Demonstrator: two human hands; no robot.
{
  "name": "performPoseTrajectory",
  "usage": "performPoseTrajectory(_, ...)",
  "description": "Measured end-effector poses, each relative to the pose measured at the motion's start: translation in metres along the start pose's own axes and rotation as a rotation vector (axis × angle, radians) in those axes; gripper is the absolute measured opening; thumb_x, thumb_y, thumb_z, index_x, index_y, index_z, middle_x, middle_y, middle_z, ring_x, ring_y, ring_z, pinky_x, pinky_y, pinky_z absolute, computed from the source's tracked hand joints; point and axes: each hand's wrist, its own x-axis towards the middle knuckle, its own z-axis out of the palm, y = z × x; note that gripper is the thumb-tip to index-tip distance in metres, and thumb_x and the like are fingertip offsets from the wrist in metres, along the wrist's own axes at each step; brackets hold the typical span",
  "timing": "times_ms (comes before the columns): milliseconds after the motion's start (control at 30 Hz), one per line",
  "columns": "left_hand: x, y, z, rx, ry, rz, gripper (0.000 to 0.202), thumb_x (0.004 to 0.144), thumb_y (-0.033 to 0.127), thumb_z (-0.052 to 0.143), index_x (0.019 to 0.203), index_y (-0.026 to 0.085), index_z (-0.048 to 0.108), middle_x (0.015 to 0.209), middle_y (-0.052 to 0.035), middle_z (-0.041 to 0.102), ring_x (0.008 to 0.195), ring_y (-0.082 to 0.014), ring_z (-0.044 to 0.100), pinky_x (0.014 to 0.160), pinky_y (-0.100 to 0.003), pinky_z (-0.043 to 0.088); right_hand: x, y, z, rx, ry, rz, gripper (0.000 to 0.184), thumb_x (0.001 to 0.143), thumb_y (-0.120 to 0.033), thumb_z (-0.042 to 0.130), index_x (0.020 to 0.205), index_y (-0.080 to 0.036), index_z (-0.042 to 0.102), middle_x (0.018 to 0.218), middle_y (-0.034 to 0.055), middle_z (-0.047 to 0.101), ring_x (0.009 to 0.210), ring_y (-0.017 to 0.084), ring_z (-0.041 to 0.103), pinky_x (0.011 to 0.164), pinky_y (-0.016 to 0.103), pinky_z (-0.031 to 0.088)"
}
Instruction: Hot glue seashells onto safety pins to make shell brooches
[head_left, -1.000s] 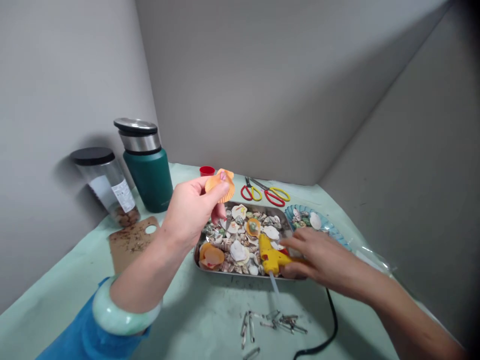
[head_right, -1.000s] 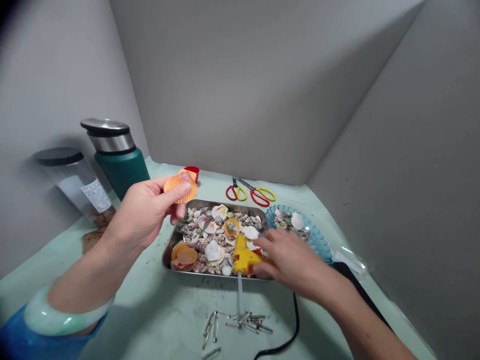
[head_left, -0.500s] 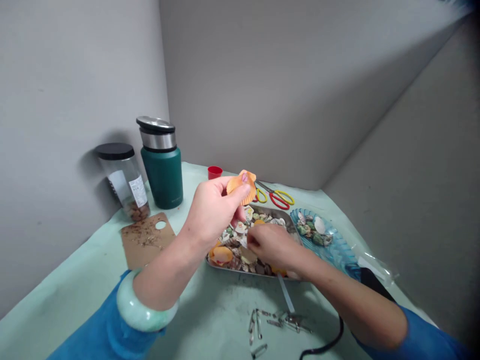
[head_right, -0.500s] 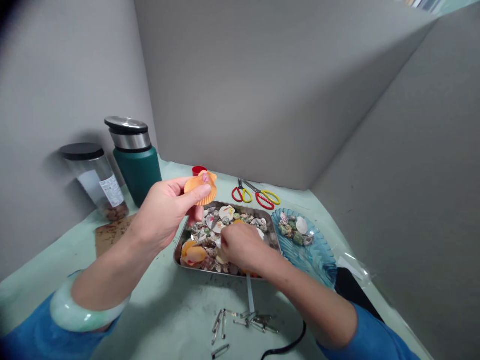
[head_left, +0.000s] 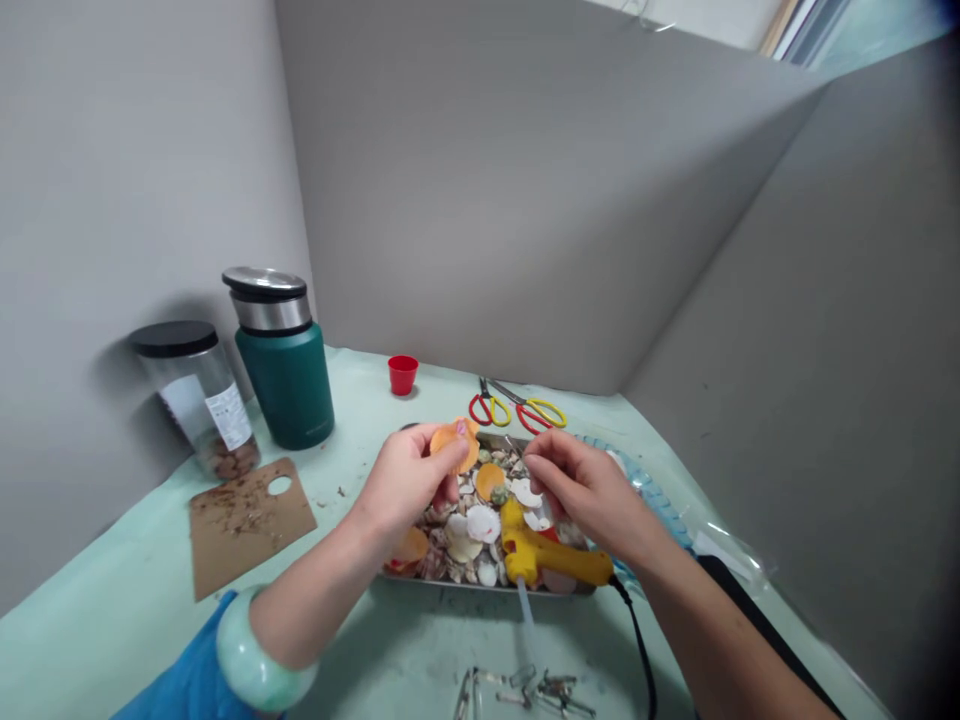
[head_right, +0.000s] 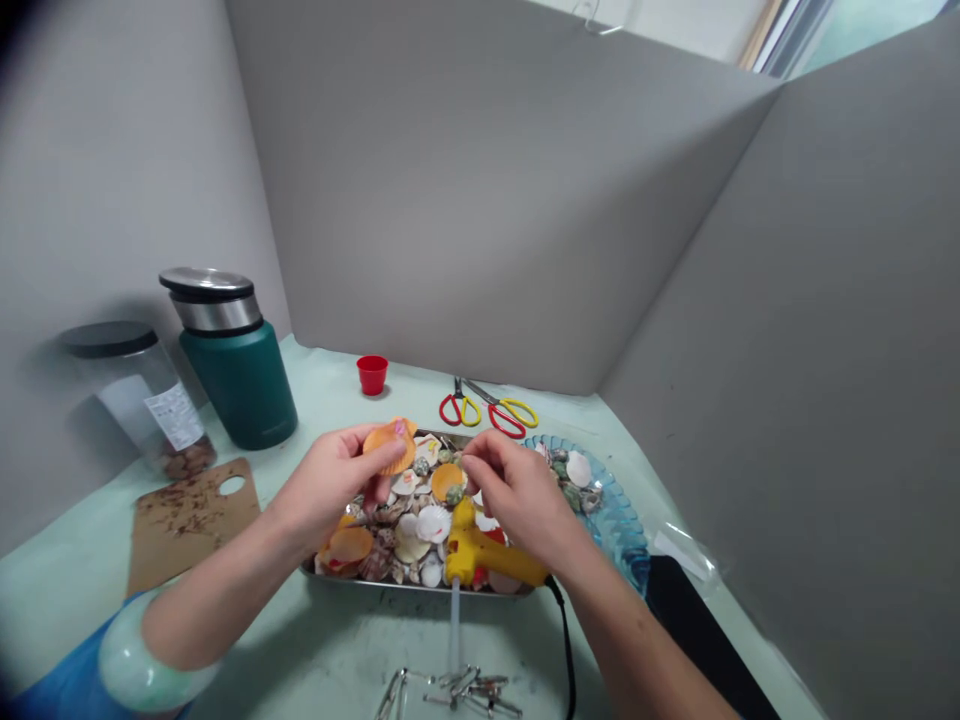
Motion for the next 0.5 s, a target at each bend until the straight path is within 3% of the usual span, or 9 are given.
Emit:
performPoseTrajectory(133, -0.001, -0.008, 0.011, 0.018, -0.016, -0.037, 0.02, 0.081, 0.036, 0.056, 0.083, 0.016, 0.057, 0.042, 0.0049, 0.049, 0.038, -0.0072, 0.038, 0.04, -0.019, 0.029, -0.006, 0.0, -0.003, 0.109, 0.114, -0.021, 0.014, 0.09, -0.032, 0.047, 0.086, -0.022, 0.055, 0.064, -0.0052, 0.052, 0.046, 0.007, 0.044, 0.045, 0.019, 0.036)
performPoseTrajectory(300, -0.003, -0.014, 0.023, 0.002, -0.038, -0.089, 0.028, 0.08, 0.037, 0.056, 0.099, 0.016, 0.056, 0.042, 0.006, 0.048, 0.037, -0.0072, 0.036, 0.039, -0.018, 0.027, -0.012, -0.005, 0.003, 0.117, 0.07, -0.042, 0.014, 0.089, -0.024, 0.047, 0.092, -0.023, 0.06, 0.058, -0.0058, 0.052, 0.051, 0.009, 0.051, 0.052, 0.02, 0.042)
performPoseTrajectory(500, -0.008, -0.012, 0.031, 0.017, -0.076, -0.115, 0.021, 0.081, 0.037, 0.054, 0.087, 0.017, 0.056, 0.043, 0.0048, 0.05, 0.037, -0.0071, 0.035, 0.04, -0.019, 0.028, -0.013, -0.011, 0.016, 0.284, 0.155, 0.006, 0.006, 0.086, -0.022, 0.052, 0.087, -0.02, 0.058, 0.061, -0.0044, 0.058, 0.055, 0.009, 0.056, 0.055, 0.02, 0.046)
